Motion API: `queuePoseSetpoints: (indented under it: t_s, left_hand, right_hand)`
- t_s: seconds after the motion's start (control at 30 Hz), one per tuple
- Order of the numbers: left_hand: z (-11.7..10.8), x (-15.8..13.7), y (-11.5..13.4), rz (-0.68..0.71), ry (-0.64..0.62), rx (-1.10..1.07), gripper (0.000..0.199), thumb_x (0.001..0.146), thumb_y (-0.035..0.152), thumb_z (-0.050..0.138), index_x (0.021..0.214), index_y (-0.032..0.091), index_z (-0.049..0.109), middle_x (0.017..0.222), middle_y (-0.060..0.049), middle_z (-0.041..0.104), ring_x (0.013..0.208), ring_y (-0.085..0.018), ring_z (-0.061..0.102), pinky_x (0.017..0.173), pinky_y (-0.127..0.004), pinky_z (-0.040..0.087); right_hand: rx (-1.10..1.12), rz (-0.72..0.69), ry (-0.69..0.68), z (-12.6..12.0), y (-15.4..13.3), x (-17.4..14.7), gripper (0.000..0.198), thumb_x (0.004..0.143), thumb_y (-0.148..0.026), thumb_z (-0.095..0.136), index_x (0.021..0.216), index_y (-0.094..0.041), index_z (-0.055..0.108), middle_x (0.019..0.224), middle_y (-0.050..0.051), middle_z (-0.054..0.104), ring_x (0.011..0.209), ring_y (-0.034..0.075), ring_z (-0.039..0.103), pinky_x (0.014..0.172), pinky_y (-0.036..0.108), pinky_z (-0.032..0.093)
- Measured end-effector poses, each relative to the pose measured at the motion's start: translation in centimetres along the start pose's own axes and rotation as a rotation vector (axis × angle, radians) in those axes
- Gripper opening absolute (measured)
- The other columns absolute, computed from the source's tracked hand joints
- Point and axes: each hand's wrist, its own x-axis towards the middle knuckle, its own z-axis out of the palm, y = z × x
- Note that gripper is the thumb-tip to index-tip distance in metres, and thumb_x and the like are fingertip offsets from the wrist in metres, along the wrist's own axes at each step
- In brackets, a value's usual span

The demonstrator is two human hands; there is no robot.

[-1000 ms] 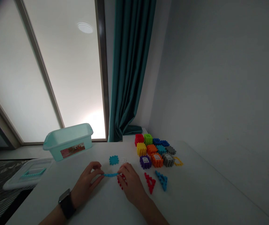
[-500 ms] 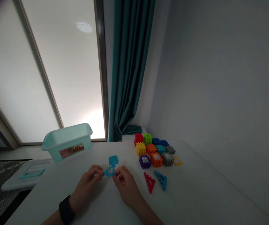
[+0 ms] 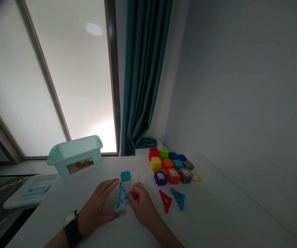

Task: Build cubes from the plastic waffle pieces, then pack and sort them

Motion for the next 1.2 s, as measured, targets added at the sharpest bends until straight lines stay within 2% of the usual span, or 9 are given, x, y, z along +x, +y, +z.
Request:
queuePoseSetpoints:
  t_s: [0.17,0.27,0.33,0.43,0.5,0.67,1.0,1.2]
  left_hand:
    - [-0.1,0.1,-0.4,0.05,-0.05,-0.023,0.09,0.073,0.03,0.083,0.149,0.03,0.035,0.145,-0.011,0.051,0.129,-0.032,0.048,0.106,-0.051,0.045]
    - [-0.1,0.0,-0.5,0.036,-0.039,-0.073,0.084,0.074,0.035,0.082,0.147,0.03,0.04,0.141,-0.011,0.054,0.126,-0.032,0.051,0.106,-0.051,0.044]
    - [0.1,-0.1,-0.5,-0.011,0.006,-0.14,0.082,0.076,0.035,0.081,0.146,0.03,0.039,0.14,-0.011,0.054,0.124,-0.031,0.052,0.105,-0.05,0.045]
    - [0.4,-0.1,-0.4,-0.08,0.079,-0.28,0.08,0.078,0.035,0.079,0.147,0.031,0.037,0.138,-0.011,0.052,0.117,-0.029,0.056,0.102,-0.048,0.047]
    - [0.5,-0.1,-0.2,-0.101,0.104,-0.354,0.081,0.079,0.038,0.078,0.147,0.031,0.035,0.137,-0.011,0.052,0.112,-0.027,0.058,0.1,-0.047,0.049]
    - [0.4,0.0,0.4,-0.127,0.109,-0.408,0.079,0.08,0.042,0.077,0.146,0.032,0.036,0.135,-0.01,0.052,0.109,-0.027,0.058,0.1,-0.047,0.048]
    - [0.0,0.0,1.3,-0.112,0.112,-0.331,0.079,0.079,0.033,0.08,0.145,0.033,0.038,0.133,-0.009,0.054,0.111,-0.026,0.058,0.101,-0.046,0.048]
    - [0.3,0.0,0.8,-0.09,0.099,-0.266,0.09,0.073,0.025,0.081,0.149,0.032,0.032,0.139,-0.011,0.05,0.117,-0.028,0.056,0.103,-0.049,0.047]
  right_hand:
    - [-0.001,-0.009,-0.045,0.1,0.1,-0.1,0.02,0.09,-0.026,0.052,0.071,-0.02,0.054,0.086,0.001,0.053,0.077,0.015,0.054,0.067,0.026,0.044]
    - [-0.026,-0.019,-0.036,0.1,0.1,-0.3,0.018,0.092,-0.026,0.052,0.076,-0.02,0.056,0.085,0.001,0.056,0.077,0.016,0.057,0.069,0.027,0.047]
    - [-0.055,-0.07,-0.018,0.1,0.0,-0.5,0.01,0.093,-0.026,0.053,0.092,-0.021,0.061,0.093,0.003,0.061,0.084,0.018,0.061,0.076,0.03,0.051]
    - [-0.177,-0.257,-0.033,0.1,-0.1,-0.9,0.031,0.093,-0.022,0.055,0.124,-0.025,0.056,0.119,0.007,0.063,0.11,0.021,0.06,0.097,0.037,0.049]
    - [-0.288,-0.38,-0.054,0.0,0.0,-1.0,0.037,0.094,-0.02,0.054,0.13,-0.027,0.054,0.128,0.007,0.061,0.119,0.023,0.056,0.103,0.04,0.047]
    - [-0.426,-0.504,-0.024,-0.2,0.2,-1.0,0.032,0.097,-0.02,0.051,0.128,-0.027,0.056,0.129,0.009,0.062,0.117,0.023,0.058,0.1,0.042,0.051]
    - [-0.461,-0.533,-0.003,0.0,0.4,-1.0,0.03,0.094,-0.018,0.058,0.123,-0.024,0.059,0.129,0.009,0.063,0.117,0.023,0.058,0.099,0.042,0.052]
    - [-0.447,-0.566,0.031,0.1,0.2,-0.9,0.031,0.09,-0.013,0.059,0.118,-0.024,0.06,0.123,0.008,0.066,0.112,0.022,0.06,0.095,0.04,0.053]
